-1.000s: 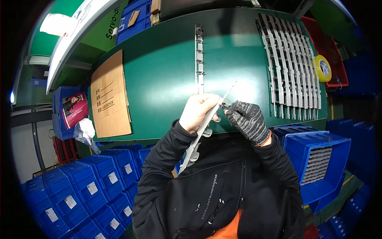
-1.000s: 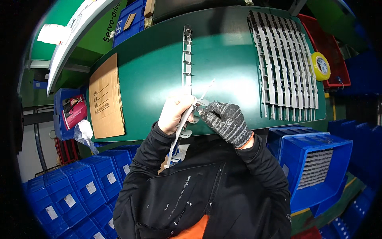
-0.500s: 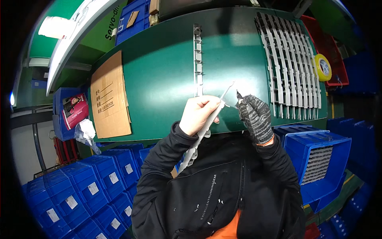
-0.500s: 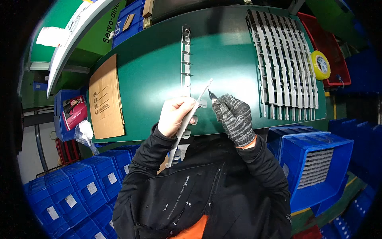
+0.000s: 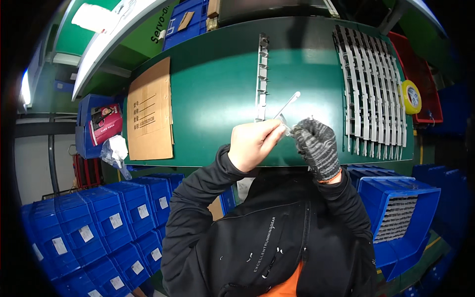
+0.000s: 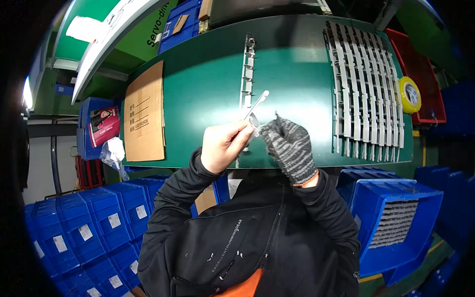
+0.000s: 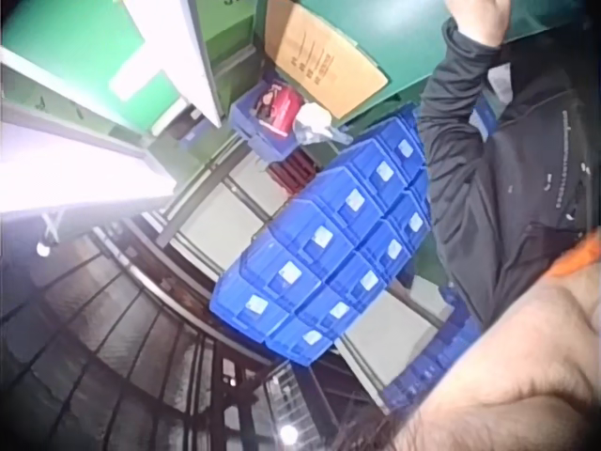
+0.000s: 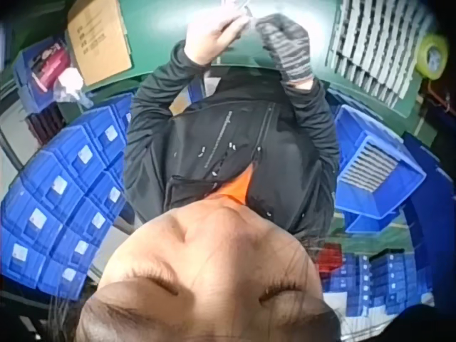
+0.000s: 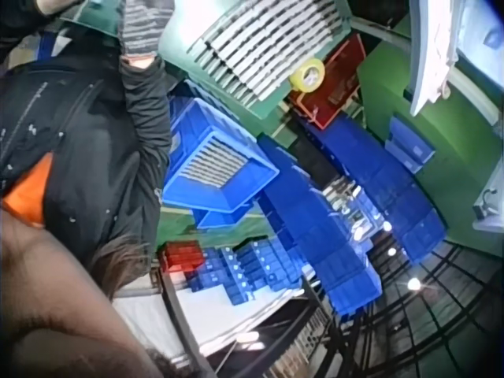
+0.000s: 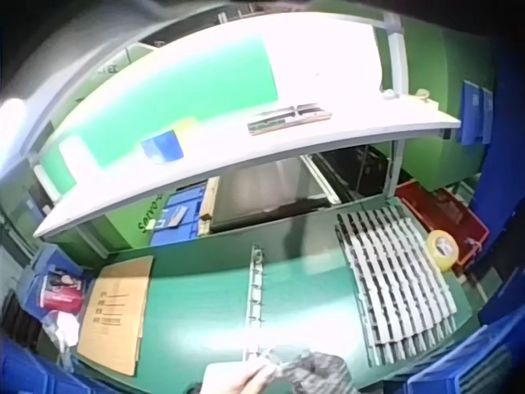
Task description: Thread metal wires through white plastic frames at a workstation
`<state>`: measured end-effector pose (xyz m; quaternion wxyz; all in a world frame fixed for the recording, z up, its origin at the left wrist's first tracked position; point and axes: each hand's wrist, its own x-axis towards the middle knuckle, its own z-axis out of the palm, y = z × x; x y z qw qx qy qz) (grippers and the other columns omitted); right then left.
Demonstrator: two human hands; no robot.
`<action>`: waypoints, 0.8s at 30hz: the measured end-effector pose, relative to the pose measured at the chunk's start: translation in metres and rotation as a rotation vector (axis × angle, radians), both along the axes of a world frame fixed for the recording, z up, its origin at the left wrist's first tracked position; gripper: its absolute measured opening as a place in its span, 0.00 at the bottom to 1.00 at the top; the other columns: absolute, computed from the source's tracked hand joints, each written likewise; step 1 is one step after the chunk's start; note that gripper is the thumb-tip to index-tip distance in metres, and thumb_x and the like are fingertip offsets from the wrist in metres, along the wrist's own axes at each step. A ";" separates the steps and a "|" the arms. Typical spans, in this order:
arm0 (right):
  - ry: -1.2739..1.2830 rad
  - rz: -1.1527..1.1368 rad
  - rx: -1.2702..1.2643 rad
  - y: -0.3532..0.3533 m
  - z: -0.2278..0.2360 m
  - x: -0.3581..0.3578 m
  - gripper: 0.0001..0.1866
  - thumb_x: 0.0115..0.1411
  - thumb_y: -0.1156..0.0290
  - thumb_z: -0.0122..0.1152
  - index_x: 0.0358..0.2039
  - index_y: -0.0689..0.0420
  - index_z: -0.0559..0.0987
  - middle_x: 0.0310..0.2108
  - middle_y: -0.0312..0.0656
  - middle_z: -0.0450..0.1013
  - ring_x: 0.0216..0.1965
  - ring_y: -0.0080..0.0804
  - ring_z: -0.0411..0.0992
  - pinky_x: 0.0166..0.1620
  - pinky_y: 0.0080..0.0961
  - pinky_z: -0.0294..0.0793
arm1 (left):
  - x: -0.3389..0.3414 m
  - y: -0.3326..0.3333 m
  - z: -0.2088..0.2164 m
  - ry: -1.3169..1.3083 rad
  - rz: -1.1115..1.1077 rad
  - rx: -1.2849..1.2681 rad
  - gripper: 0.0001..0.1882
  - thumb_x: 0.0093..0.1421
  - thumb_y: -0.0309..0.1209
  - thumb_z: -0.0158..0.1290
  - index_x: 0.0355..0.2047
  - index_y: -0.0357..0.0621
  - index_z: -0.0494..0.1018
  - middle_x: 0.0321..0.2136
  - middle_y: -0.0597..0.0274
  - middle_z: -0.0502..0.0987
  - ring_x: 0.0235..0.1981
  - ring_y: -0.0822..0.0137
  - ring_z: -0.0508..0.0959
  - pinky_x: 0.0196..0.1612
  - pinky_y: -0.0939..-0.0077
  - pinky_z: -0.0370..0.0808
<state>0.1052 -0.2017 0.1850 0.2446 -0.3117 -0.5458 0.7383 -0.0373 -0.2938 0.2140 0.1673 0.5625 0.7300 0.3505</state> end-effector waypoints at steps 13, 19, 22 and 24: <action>0.022 0.110 -0.498 0.003 -0.050 0.010 0.12 0.56 0.67 0.53 0.38 0.62 0.72 0.27 0.43 0.74 0.17 0.23 0.71 0.12 0.10 0.59 | -0.130 -0.116 0.112 -1.133 0.062 1.239 0.15 0.43 0.31 0.47 0.06 0.51 0.55 0.09 0.70 0.56 0.21 0.71 0.58 0.34 0.73 0.57; 0.238 -0.229 -0.697 0.021 -0.051 -0.010 0.14 0.59 0.63 0.50 0.39 0.60 0.68 0.30 0.46 0.73 0.21 0.28 0.73 0.09 0.11 0.54 | -0.105 -0.063 0.016 -1.560 -0.011 1.242 0.16 0.48 0.33 0.46 0.08 0.51 0.55 0.08 0.71 0.54 0.19 0.74 0.56 0.30 0.78 0.55; 0.262 -0.380 -0.714 0.040 -0.044 -0.006 0.10 0.60 0.63 0.49 0.31 0.56 0.68 0.18 0.46 0.71 0.09 0.21 0.62 0.09 0.12 0.50 | -0.085 -0.054 -0.010 -1.634 0.098 1.212 0.22 0.59 0.39 0.42 0.08 0.51 0.56 0.08 0.75 0.53 0.19 0.75 0.56 0.29 0.78 0.54; 0.219 -0.501 -0.554 0.046 -0.030 -0.001 0.09 0.60 0.64 0.49 0.30 0.56 0.70 0.15 0.46 0.70 0.06 0.19 0.58 0.09 0.12 0.49 | -0.087 -0.054 -0.026 -1.590 -0.080 1.115 0.22 0.62 0.42 0.38 0.12 0.50 0.60 0.12 0.72 0.59 0.23 0.73 0.59 0.33 0.74 0.57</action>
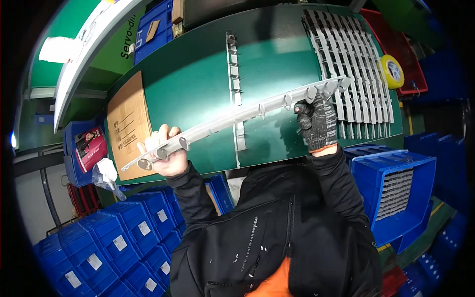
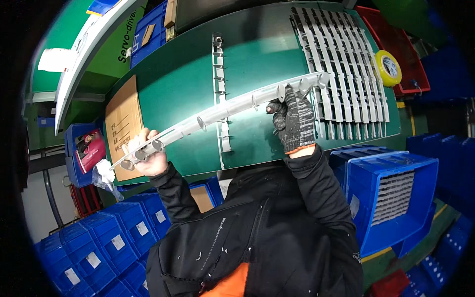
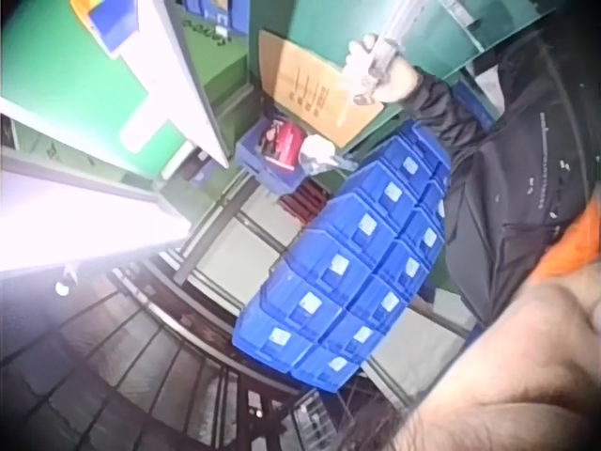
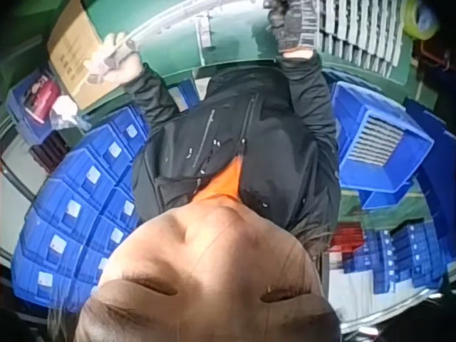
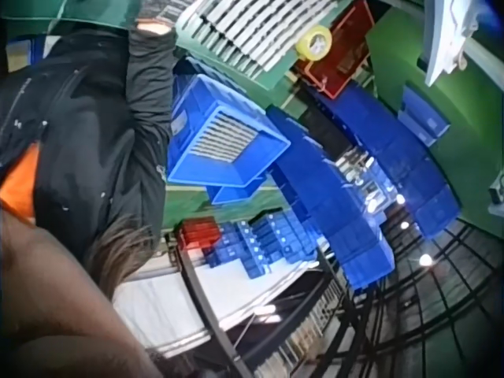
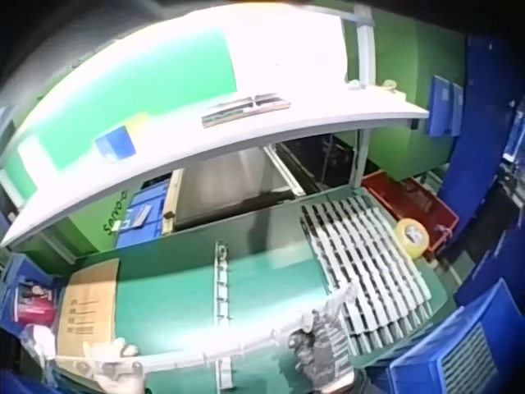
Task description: Thread metal wires through white plastic frames at a workstation
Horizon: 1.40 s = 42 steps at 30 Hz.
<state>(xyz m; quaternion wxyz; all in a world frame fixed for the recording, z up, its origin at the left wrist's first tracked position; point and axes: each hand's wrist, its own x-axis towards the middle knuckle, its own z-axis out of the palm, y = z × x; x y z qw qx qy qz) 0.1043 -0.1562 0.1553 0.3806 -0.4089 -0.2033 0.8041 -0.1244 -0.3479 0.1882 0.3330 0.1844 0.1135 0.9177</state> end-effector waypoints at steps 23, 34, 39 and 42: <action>-0.807 0.364 1.292 -0.010 0.027 0.003 0.13 0.55 0.66 0.53 0.37 0.61 0.73 0.28 0.51 0.72 0.30 0.46 0.72 0.34 0.32 0.70 | 0.083 0.083 -0.022 0.265 -0.821 -0.813 0.27 0.60 0.50 0.38 0.33 0.33 0.67 0.20 0.57 0.72 0.08 0.74 0.69 0.10 0.87 0.65; -0.830 0.445 1.460 -0.037 0.032 0.003 0.07 0.48 0.69 0.57 0.21 0.59 0.74 0.19 0.45 0.68 0.21 0.43 0.68 0.25 0.34 0.67 | 0.079 0.079 -0.012 0.184 -0.725 -0.843 0.23 0.61 0.44 0.39 0.43 0.33 0.63 0.31 0.65 0.65 0.18 0.76 0.68 0.13 0.88 0.69; -0.894 0.252 1.445 -0.027 0.026 0.007 0.06 0.48 0.71 0.59 0.20 0.59 0.74 0.19 0.45 0.69 0.20 0.42 0.69 0.24 0.33 0.67 | 0.077 0.079 -0.019 0.182 -0.766 -0.769 0.24 0.60 0.45 0.41 0.43 0.33 0.63 0.30 0.63 0.65 0.19 0.75 0.68 0.12 0.86 0.68; -0.876 0.264 1.342 -0.022 0.027 0.015 0.06 0.48 0.71 0.60 0.22 0.60 0.75 0.19 0.45 0.69 0.19 0.41 0.69 0.24 0.31 0.67 | 0.076 0.077 -0.018 0.191 -0.798 -0.744 0.26 0.59 0.47 0.43 0.42 0.32 0.63 0.30 0.62 0.65 0.18 0.74 0.68 0.12 0.86 0.67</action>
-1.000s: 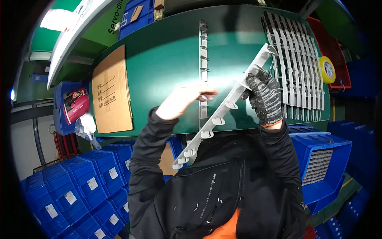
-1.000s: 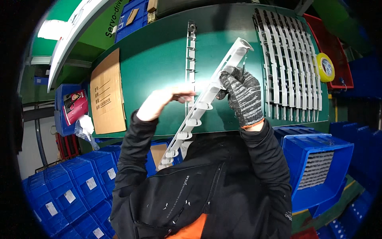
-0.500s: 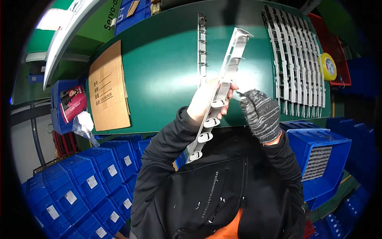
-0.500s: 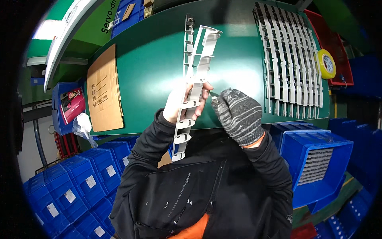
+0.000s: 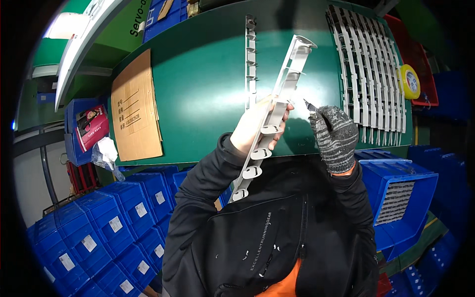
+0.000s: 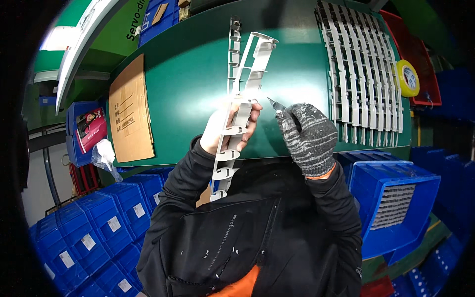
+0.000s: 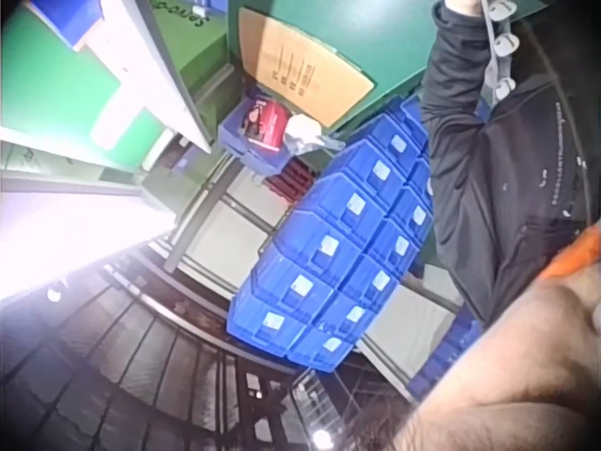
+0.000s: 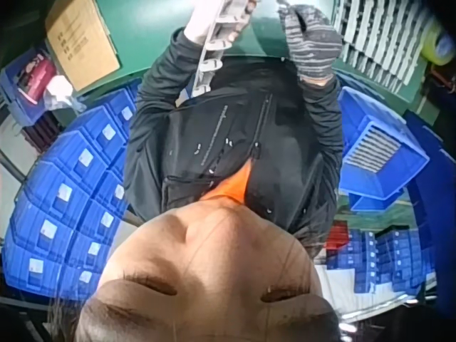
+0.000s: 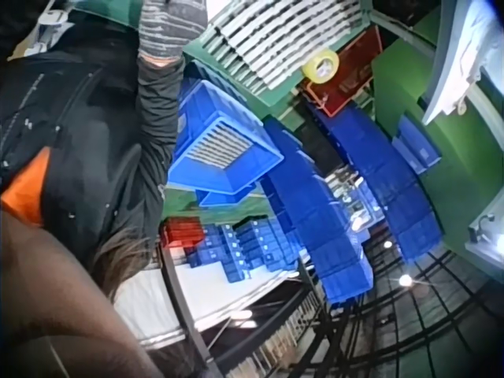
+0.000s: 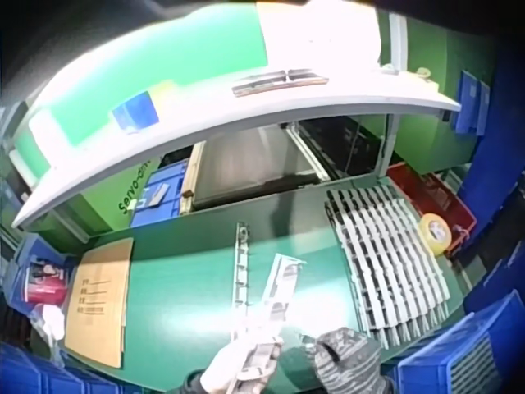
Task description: Thread metal wires through white plastic frames at a workstation
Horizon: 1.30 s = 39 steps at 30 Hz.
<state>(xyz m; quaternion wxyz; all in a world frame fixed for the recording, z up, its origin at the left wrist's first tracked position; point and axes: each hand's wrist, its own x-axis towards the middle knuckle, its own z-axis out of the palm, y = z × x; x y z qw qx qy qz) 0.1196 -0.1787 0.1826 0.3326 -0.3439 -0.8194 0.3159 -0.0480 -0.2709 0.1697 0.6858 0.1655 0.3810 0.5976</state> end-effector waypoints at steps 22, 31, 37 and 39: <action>-0.020 0.107 -0.030 -0.016 0.005 -0.006 0.07 0.48 0.70 0.60 0.22 0.60 0.75 0.20 0.46 0.69 0.21 0.43 0.69 0.25 0.32 0.68 | -0.002 -0.002 0.005 -0.043 -0.008 -0.102 0.21 0.59 0.44 0.42 0.39 0.36 0.65 0.26 0.63 0.66 0.17 0.75 0.69 0.11 0.86 0.68; -0.031 0.071 0.004 -0.013 -0.002 -0.002 0.07 0.49 0.70 0.59 0.22 0.60 0.75 0.19 0.46 0.69 0.21 0.42 0.69 0.25 0.31 0.67 | 0.002 -0.001 0.007 0.050 0.056 -0.151 0.25 0.61 0.48 0.37 0.41 0.34 0.63 0.19 0.59 0.68 0.11 0.74 0.66 0.12 0.86 0.66; 0.073 0.073 -0.095 -0.011 -0.002 -0.001 0.07 0.52 0.70 0.57 0.24 0.61 0.75 0.19 0.44 0.69 0.20 0.38 0.69 0.25 0.30 0.66 | -0.013 -0.001 0.000 0.030 0.010 -0.097 0.21 0.61 0.45 0.39 0.36 0.36 0.66 0.22 0.62 0.69 0.16 0.76 0.67 0.12 0.86 0.64; 0.132 0.081 -0.401 -0.006 0.001 0.008 0.10 0.56 0.68 0.53 0.27 0.62 0.76 0.18 0.39 0.70 0.19 0.27 0.68 0.24 0.24 0.65 | -0.016 0.001 -0.004 0.194 0.165 -0.155 0.16 0.61 0.41 0.43 0.31 0.39 0.69 0.21 0.68 0.69 0.17 0.79 0.65 0.17 0.89 0.59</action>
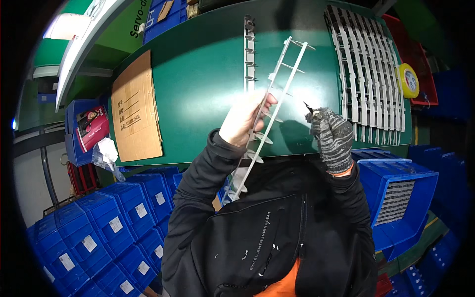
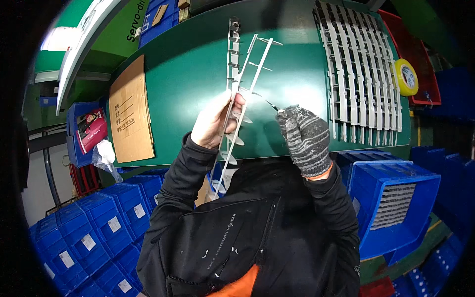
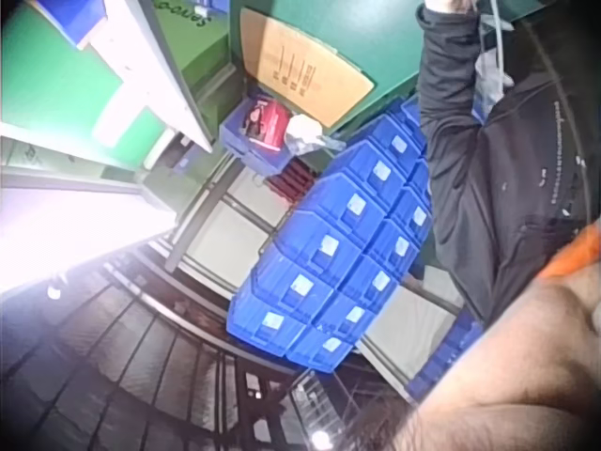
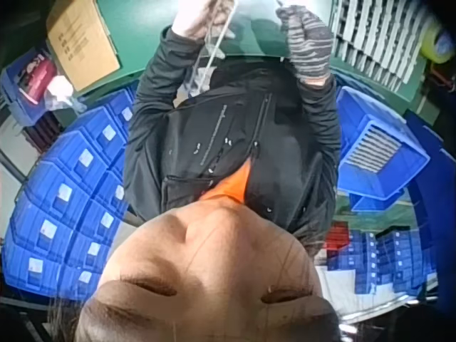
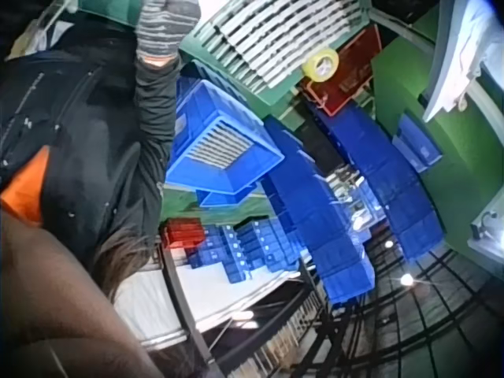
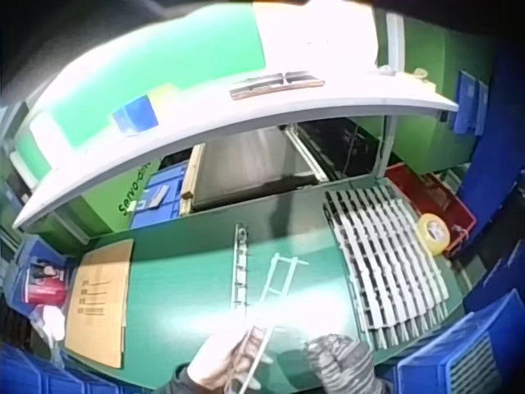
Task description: Thread metal wires through white plastic frames at a workstation
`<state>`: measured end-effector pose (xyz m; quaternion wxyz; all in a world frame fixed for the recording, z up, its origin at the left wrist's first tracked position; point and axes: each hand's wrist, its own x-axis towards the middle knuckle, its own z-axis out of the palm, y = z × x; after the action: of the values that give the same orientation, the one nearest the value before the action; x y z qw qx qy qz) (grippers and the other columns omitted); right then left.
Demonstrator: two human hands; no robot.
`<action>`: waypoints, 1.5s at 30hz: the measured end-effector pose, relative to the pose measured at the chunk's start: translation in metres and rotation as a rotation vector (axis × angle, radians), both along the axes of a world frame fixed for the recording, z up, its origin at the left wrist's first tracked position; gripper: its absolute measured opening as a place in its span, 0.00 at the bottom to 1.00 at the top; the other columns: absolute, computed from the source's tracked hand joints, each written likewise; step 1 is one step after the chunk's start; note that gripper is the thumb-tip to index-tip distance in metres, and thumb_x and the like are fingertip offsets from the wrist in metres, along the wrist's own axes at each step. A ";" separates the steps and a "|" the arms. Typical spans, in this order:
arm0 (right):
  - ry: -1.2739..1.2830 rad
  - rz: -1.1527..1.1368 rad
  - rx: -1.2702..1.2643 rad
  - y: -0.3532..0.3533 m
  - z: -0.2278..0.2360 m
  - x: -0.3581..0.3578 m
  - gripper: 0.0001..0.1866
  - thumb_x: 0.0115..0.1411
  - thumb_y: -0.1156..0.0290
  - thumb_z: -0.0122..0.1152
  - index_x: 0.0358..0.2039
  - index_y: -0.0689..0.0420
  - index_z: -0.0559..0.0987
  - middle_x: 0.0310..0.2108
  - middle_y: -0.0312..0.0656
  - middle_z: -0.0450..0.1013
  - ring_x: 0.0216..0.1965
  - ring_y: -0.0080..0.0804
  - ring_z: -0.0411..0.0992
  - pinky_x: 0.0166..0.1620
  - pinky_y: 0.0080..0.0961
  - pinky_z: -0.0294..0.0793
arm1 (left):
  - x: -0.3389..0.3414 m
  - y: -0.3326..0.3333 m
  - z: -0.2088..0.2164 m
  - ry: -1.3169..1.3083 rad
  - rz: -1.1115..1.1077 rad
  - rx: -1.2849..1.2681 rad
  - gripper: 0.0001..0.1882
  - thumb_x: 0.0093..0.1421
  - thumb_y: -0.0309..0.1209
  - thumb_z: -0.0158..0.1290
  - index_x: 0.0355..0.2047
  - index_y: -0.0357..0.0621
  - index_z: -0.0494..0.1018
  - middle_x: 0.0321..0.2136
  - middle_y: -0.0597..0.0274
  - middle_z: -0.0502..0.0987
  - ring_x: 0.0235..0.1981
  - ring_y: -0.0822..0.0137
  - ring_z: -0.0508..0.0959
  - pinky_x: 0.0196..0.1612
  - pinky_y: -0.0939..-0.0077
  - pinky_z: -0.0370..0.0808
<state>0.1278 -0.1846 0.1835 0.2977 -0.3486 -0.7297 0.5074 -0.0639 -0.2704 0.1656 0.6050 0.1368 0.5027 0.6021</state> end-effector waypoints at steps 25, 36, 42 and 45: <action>0.229 0.500 -0.772 0.001 0.017 -0.009 0.16 0.60 0.63 0.46 0.22 0.61 0.72 0.15 0.35 0.65 0.18 0.20 0.62 0.22 0.18 0.61 | 0.010 0.004 -0.031 0.975 0.011 0.183 0.12 0.56 0.31 0.52 0.18 0.44 0.64 0.21 0.73 0.64 0.20 0.82 0.59 0.24 0.86 0.56; 0.327 -0.141 -0.642 0.012 -0.003 -0.022 0.08 0.56 0.70 0.55 0.34 0.60 0.74 0.16 0.31 0.68 0.13 0.13 0.60 0.15 0.09 0.57 | 0.024 0.005 0.002 0.219 -0.139 -0.003 0.08 0.56 0.32 0.49 0.29 0.38 0.70 0.25 0.71 0.66 0.26 0.80 0.63 0.30 0.86 0.60; 0.753 -0.300 -0.660 0.073 0.017 0.015 0.08 0.57 0.69 0.52 0.32 0.60 0.73 0.15 0.30 0.62 0.10 0.12 0.54 0.12 0.08 0.52 | -0.026 -0.039 -0.009 0.525 -0.538 -0.008 0.13 0.58 0.32 0.44 0.38 0.37 0.71 0.33 0.65 0.73 0.36 0.75 0.68 0.44 0.80 0.64; 0.741 -0.420 -0.598 0.080 0.042 0.016 0.09 0.56 0.68 0.52 0.34 0.60 0.72 0.15 0.27 0.59 0.11 0.13 0.54 0.12 0.08 0.50 | -0.029 -0.059 -0.014 0.425 -0.535 -0.092 0.12 0.58 0.32 0.45 0.36 0.36 0.71 0.33 0.65 0.73 0.35 0.76 0.69 0.43 0.81 0.64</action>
<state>0.1436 -0.1043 0.2257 0.5187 -0.3545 -0.3127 0.7124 -0.0931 -0.3294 0.1516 0.6288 0.3590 0.5903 0.3568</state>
